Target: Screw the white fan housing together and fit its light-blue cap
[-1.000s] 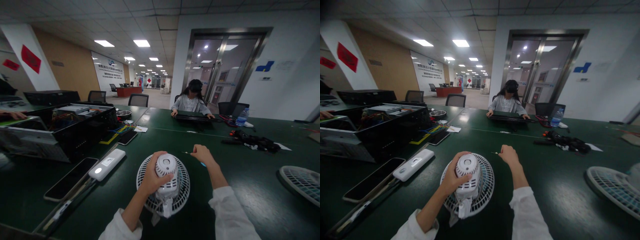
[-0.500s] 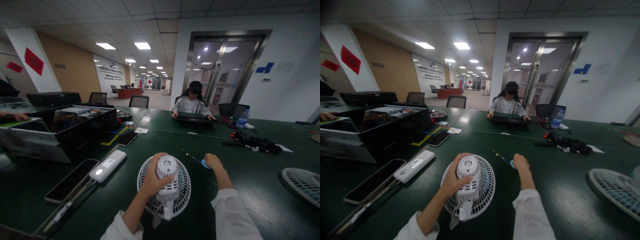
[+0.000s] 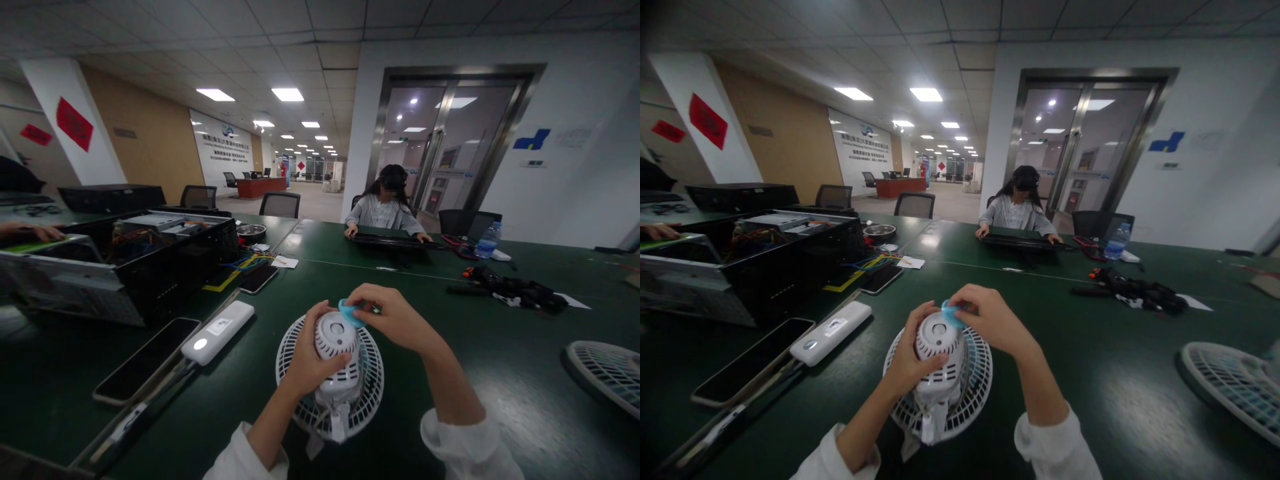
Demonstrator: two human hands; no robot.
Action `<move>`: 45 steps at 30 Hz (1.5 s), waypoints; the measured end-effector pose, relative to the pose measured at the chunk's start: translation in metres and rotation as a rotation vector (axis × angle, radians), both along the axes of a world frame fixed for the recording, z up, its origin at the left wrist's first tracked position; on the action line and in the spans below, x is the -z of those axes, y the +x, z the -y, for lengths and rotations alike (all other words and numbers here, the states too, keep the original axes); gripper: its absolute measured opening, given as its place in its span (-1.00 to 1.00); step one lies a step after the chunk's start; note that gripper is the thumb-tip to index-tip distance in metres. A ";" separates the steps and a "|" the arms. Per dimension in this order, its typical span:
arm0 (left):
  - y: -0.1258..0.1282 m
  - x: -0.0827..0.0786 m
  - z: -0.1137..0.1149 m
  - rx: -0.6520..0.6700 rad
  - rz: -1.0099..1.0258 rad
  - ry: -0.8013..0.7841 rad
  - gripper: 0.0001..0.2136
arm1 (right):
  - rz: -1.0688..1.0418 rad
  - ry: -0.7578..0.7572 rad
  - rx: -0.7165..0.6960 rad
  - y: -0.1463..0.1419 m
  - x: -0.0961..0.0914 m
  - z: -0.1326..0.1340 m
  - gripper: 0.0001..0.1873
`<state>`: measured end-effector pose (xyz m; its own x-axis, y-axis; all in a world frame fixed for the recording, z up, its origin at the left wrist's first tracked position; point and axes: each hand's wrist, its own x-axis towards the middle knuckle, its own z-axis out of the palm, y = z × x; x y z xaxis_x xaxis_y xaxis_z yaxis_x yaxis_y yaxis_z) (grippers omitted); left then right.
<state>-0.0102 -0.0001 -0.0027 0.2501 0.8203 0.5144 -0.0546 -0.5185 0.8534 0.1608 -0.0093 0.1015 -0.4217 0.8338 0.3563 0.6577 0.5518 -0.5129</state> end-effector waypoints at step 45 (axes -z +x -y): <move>0.001 0.006 -0.002 -0.015 0.025 0.042 -0.25 | 0.249 0.103 -0.091 -0.029 0.002 0.015 -0.80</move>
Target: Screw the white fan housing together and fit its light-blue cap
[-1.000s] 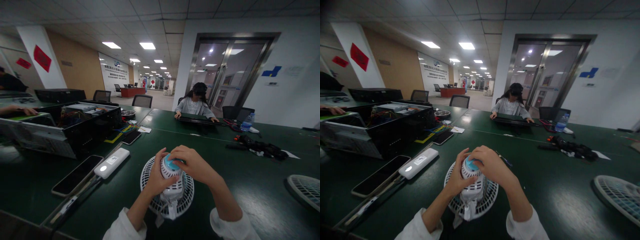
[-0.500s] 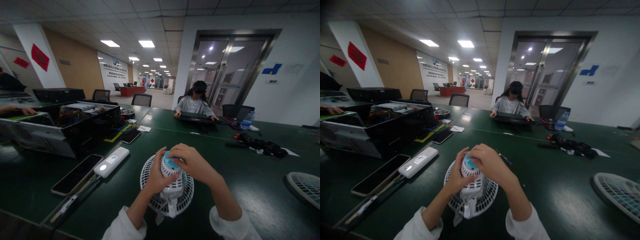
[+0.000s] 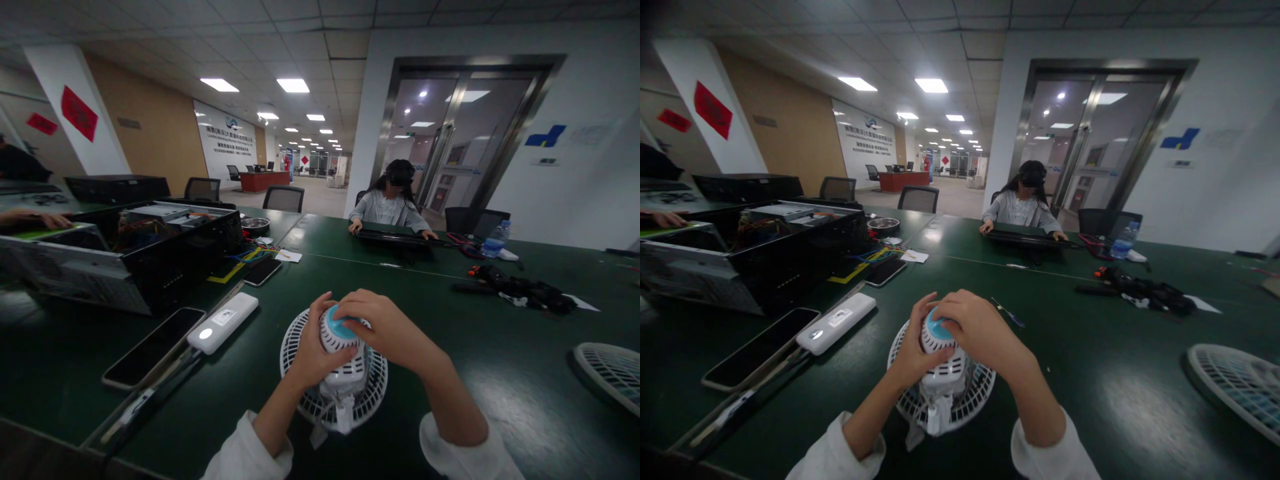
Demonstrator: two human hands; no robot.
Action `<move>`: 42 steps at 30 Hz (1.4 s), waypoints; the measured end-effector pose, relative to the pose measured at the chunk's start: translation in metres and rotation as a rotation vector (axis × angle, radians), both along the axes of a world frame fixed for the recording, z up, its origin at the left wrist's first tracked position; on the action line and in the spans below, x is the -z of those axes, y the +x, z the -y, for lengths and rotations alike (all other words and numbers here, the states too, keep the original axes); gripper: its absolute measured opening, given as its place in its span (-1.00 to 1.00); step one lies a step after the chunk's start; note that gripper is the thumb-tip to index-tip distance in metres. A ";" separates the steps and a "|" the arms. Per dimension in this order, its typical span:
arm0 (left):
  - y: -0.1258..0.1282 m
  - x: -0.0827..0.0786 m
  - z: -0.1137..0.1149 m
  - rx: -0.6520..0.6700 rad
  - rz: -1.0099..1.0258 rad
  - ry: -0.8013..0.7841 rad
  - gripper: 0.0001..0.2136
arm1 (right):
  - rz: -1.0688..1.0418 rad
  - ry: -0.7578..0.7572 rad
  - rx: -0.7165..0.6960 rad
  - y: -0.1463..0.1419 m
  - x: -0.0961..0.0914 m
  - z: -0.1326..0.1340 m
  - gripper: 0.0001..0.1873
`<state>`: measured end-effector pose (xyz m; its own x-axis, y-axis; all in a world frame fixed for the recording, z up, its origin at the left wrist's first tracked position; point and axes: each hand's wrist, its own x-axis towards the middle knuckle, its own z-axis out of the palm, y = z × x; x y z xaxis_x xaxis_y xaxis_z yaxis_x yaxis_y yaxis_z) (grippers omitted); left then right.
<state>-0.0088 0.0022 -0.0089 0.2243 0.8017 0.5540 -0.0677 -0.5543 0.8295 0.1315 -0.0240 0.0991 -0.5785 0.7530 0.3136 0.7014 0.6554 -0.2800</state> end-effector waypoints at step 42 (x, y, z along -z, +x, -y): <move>0.000 -0.006 0.004 0.000 0.000 -0.004 -0.26 | 0.260 -0.007 0.596 -0.038 -0.002 0.013 -0.59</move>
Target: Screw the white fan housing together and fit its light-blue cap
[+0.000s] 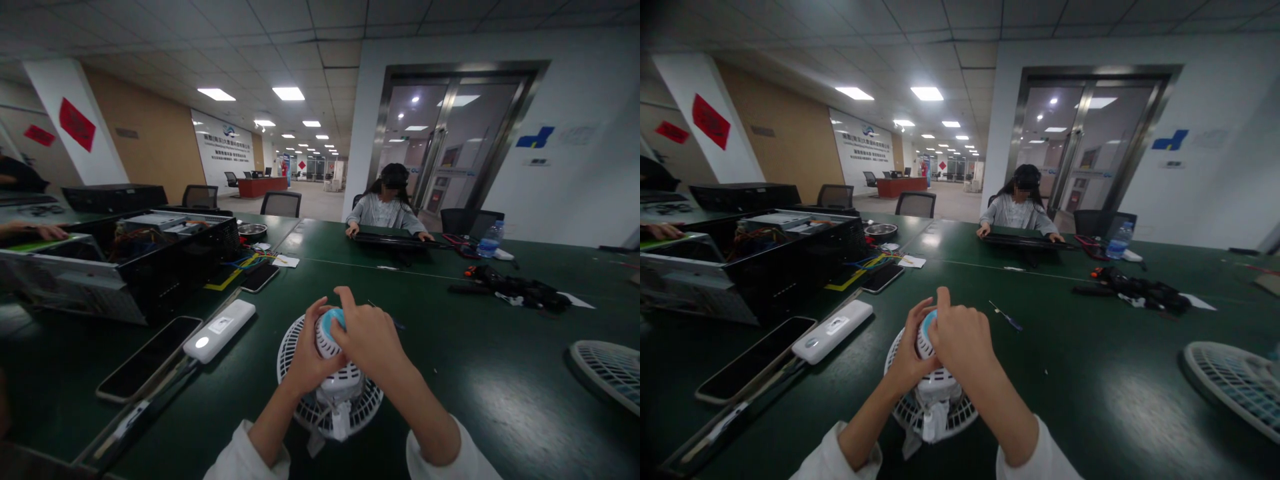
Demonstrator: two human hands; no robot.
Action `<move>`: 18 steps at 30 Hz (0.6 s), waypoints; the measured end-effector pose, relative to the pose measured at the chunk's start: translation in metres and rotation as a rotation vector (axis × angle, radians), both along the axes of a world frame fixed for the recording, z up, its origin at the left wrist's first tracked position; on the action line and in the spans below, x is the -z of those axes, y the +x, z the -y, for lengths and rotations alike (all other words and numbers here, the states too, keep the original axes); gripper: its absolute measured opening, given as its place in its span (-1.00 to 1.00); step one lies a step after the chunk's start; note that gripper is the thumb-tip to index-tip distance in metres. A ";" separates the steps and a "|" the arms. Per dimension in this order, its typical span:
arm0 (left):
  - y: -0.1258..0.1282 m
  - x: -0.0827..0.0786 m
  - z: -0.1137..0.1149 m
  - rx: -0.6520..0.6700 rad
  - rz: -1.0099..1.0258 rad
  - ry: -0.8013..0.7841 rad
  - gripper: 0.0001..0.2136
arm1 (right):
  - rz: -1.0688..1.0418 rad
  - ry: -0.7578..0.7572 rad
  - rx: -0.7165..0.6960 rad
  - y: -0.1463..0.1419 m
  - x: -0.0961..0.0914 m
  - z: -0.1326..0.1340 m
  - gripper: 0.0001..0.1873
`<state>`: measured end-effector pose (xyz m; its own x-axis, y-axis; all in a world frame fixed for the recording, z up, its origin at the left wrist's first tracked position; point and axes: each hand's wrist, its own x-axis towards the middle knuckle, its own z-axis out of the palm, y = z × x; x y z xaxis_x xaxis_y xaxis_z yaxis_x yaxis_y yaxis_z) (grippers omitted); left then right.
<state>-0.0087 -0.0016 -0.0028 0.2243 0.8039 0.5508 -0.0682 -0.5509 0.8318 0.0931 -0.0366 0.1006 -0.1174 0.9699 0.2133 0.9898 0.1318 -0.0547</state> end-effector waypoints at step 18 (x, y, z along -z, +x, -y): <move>-0.001 0.001 -0.001 -0.009 -0.003 -0.029 -0.27 | -0.194 0.011 -0.501 0.037 -0.003 -0.001 -0.74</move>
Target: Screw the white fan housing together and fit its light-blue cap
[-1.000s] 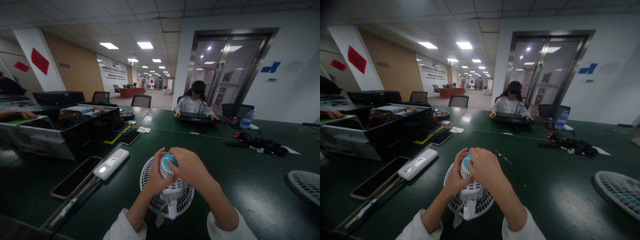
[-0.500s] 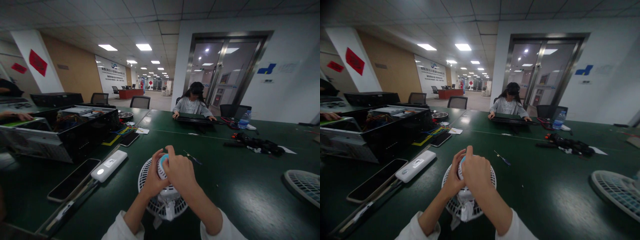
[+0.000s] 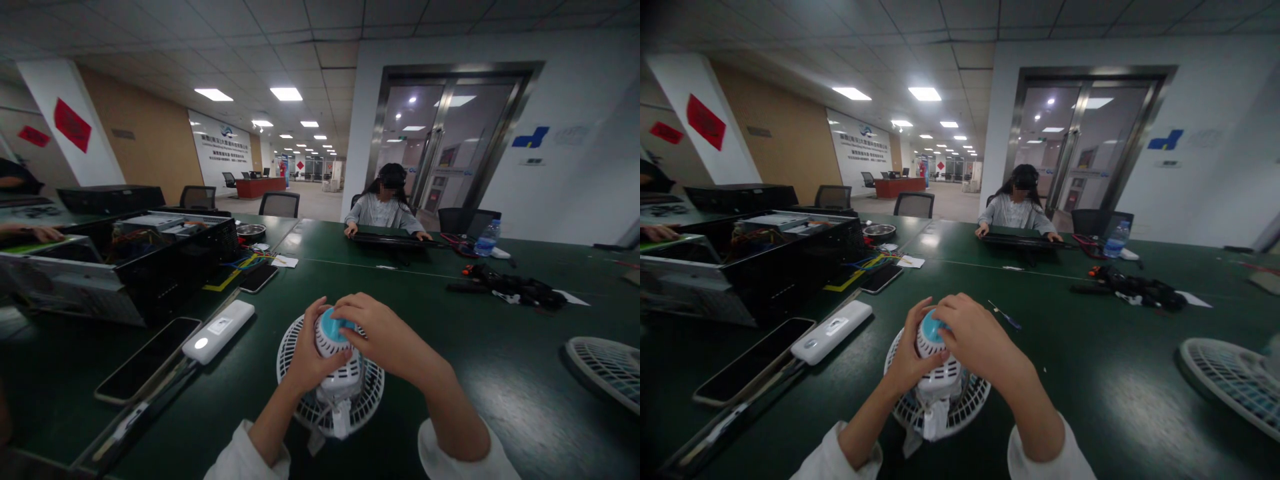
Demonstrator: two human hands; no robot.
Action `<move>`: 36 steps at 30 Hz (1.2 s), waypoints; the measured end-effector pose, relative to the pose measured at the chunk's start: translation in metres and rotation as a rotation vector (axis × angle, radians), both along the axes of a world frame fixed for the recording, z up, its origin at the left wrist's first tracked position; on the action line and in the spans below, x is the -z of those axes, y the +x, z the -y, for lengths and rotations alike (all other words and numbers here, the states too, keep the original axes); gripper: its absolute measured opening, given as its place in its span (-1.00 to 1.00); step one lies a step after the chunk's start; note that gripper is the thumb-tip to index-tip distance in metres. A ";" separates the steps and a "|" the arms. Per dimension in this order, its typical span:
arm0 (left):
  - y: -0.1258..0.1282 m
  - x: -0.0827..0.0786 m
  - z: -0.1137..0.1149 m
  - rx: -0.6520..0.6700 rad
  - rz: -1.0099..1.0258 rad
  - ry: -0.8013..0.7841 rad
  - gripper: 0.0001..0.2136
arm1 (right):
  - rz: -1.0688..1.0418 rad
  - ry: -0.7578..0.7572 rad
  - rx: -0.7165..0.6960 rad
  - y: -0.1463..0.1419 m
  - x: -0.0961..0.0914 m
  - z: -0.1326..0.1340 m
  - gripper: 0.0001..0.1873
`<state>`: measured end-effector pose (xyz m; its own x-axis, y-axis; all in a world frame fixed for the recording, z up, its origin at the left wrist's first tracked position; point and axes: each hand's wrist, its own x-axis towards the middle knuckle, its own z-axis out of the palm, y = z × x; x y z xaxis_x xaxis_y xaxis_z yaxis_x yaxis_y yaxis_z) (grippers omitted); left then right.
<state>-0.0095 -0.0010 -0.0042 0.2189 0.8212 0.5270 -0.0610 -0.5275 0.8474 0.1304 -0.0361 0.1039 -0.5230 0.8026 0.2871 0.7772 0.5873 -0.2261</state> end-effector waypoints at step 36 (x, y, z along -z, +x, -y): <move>-0.001 0.004 -0.002 0.018 -0.005 0.027 -0.27 | -0.021 -0.041 -0.029 0.001 0.000 -0.003 -0.78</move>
<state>-0.0102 0.0008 -0.0085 0.2361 0.8029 0.5473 -0.0659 -0.5487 0.8334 0.1311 -0.0327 0.1041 -0.5407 0.7982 0.2655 0.7547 0.5997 -0.2659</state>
